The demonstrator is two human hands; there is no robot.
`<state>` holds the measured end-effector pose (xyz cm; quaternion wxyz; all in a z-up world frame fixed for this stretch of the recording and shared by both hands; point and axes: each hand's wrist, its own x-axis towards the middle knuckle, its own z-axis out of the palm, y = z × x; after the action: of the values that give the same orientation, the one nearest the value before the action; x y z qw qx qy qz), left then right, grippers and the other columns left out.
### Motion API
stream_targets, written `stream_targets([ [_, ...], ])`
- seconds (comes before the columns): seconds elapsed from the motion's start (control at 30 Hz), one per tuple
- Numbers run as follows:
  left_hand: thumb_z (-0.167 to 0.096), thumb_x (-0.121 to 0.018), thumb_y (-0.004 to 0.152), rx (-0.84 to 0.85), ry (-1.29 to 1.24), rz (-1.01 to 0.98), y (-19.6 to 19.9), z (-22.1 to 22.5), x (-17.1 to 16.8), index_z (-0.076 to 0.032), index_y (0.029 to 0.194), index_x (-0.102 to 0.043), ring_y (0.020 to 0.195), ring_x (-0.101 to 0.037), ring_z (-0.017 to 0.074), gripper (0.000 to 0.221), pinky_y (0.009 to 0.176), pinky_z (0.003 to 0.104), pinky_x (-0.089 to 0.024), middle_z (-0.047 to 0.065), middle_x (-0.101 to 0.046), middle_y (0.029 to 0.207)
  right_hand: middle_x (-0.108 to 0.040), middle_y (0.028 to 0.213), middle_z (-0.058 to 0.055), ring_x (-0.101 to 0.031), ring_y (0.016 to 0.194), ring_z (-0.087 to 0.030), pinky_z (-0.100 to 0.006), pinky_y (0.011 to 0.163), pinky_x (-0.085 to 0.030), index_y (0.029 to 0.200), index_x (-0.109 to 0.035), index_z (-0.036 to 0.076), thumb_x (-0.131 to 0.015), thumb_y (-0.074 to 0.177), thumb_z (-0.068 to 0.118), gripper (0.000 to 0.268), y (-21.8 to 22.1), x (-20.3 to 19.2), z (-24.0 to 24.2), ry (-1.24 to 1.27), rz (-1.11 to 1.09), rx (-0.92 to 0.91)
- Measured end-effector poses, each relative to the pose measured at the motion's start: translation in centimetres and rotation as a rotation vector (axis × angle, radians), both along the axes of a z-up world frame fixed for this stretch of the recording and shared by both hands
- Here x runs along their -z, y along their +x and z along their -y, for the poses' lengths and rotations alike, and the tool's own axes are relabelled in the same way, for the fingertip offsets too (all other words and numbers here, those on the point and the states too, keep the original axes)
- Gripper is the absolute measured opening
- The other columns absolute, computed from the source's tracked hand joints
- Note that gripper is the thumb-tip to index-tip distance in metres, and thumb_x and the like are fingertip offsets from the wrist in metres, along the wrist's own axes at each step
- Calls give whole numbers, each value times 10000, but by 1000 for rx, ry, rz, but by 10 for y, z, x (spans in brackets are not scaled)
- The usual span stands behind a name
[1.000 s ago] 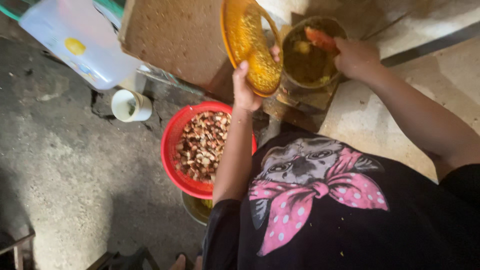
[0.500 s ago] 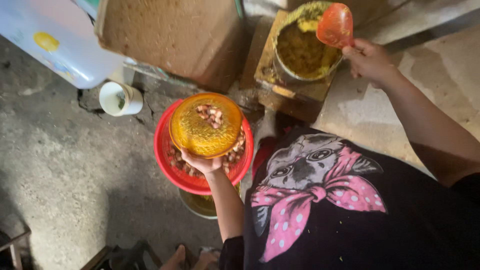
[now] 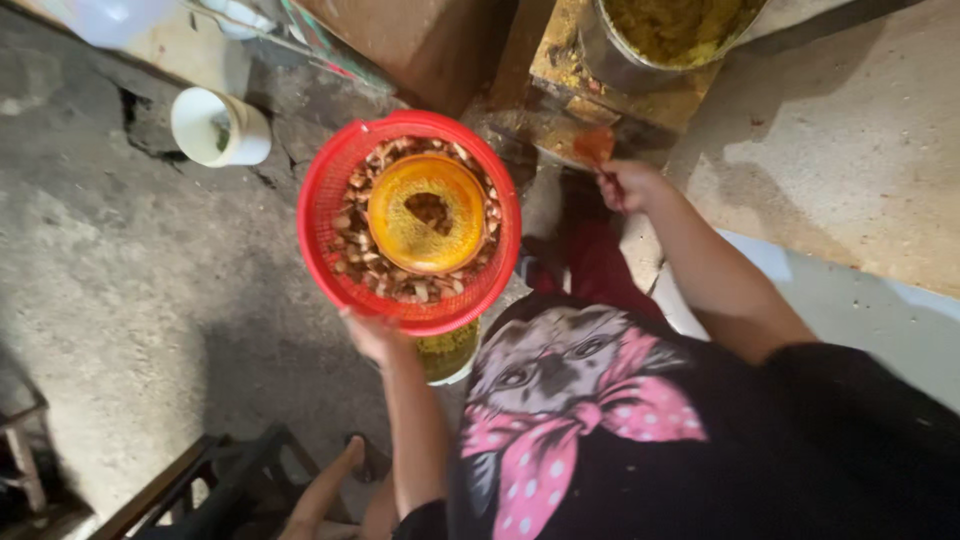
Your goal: The person operates a manual grinder to process palm nuts into a yellow paste. They repeatedly scoop the processed paste from the grinder's output container into a red basket using a red spatula, then load more whole nuts from the basket into the grinder's hopper by hand.
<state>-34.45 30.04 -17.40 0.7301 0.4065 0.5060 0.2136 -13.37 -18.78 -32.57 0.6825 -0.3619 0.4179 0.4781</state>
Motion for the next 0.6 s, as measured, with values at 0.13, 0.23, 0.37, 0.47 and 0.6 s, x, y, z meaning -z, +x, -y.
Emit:
stream_targets([
  [0.13,-628,-446,1004,-181,85,-275,-37,-41,-36,-83,1582,-300,797,-410,151,808,849,404,-409,122,-529,1360,-480,599,63,-396,444,-68,-244,421,-332,839,-537,166,-500,1051,248,230,32,26,-27,6,45,127],
  [0.23,-671,-411,956,-286,67,-257,-46,-49,-52,-122,1569,-340,839,-476,141,826,884,414,-422,73,-479,1319,-477,602,57,-360,424,-78,-261,410,-307,864,-571,130,-520,1054,241,226,36,24,-44,67,102,392],
  [0.37,-735,-377,973,-295,29,-100,-38,-43,-62,-89,1572,-408,839,-373,201,882,874,435,-372,129,-403,1197,-470,574,26,-387,425,-119,-299,400,-295,887,-554,177,-530,1027,297,186,-3,-6,-81,-351,421,417],
  [0.47,-721,-381,966,-277,-31,-8,-14,-31,-73,-88,1562,-407,952,-448,233,870,936,440,-401,134,-448,1255,-638,708,25,-607,620,-131,-290,562,-470,1066,-674,140,-515,1066,304,229,-28,-50,-68,-762,860,-346],
  [0.6,-705,-421,910,-133,-86,143,30,5,-89,-109,1543,-380,1177,-511,310,870,1051,552,-399,159,-460,1425,-666,919,10,-666,773,-80,-270,650,-572,1284,-578,101,-524,1053,223,267,-14,-131,-12,-352,849,-269],
])
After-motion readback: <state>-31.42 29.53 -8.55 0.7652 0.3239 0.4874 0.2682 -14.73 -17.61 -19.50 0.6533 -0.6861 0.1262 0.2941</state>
